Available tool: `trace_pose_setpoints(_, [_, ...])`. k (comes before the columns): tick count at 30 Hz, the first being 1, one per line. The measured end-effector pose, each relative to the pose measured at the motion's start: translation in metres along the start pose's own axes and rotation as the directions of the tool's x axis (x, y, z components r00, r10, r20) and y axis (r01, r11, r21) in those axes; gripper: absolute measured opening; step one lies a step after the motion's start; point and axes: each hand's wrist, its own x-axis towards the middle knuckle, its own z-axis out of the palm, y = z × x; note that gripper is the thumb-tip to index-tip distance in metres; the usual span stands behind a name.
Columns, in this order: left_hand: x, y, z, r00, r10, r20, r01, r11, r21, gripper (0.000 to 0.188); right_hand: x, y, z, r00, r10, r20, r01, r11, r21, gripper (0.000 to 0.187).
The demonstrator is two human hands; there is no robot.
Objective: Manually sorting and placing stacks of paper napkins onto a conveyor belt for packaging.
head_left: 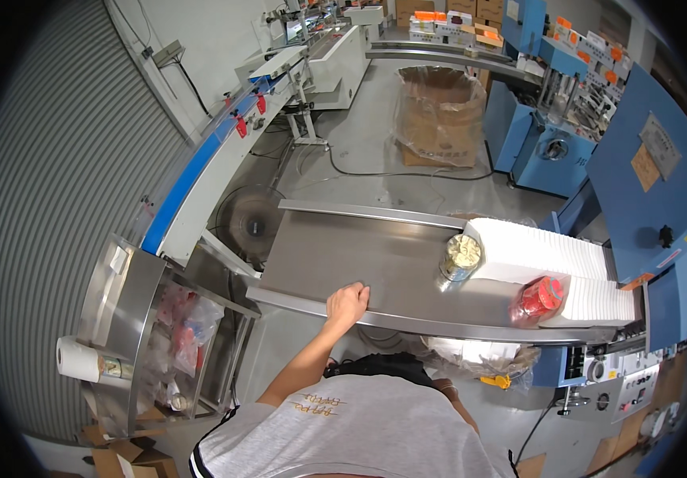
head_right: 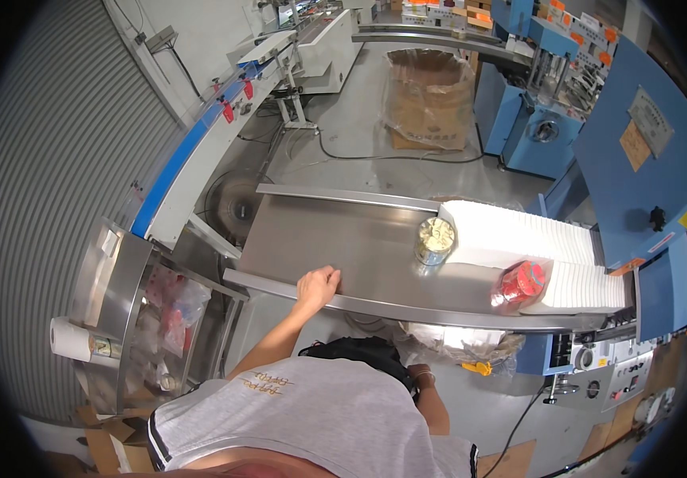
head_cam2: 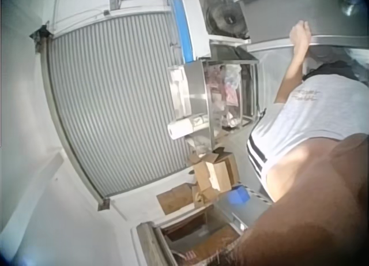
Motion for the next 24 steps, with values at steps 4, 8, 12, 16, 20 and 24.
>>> trace_pose_setpoints(4, [0.001,0.000,0.000,0.999,-0.024,0.027,0.024,1.000,0.007,0.028,0.000,0.005,0.005,1.000,-0.015,-0.008,0.014,0.999,-0.028,0.019])
trace_pose_setpoints(8, [0.001,0.002,-0.003,0.999,-0.033,0.040,0.032,0.999,0.004,0.028,0.004,0.005,0.004,0.999,-0.032,0.014,0.033,0.998,-0.049,0.017])
trace_pose_setpoints(12, [0.001,0.002,-0.003,0.998,-0.034,0.043,0.034,0.999,0.000,0.028,0.018,0.015,0.020,0.999,-0.026,0.042,0.028,0.998,-0.052,0.018])
trace_pose_setpoints(16, [0.002,0.001,-0.002,0.998,-0.037,0.046,0.037,0.999,0.011,0.027,0.024,0.016,0.022,0.999,-0.006,0.046,0.008,0.999,-0.044,0.019])
trace_pose_setpoints(20, [0.003,0.000,0.000,0.998,-0.039,0.043,0.038,0.999,0.008,0.027,0.025,0.018,0.023,0.999,-0.009,0.042,0.011,0.999,-0.049,0.020])
trace_pose_setpoints(24, [0.002,-0.002,-0.001,0.999,-0.035,0.032,0.035,0.999,0.016,0.027,0.020,0.015,0.016,0.999,-0.017,0.045,0.019,0.999,-0.050,0.020])
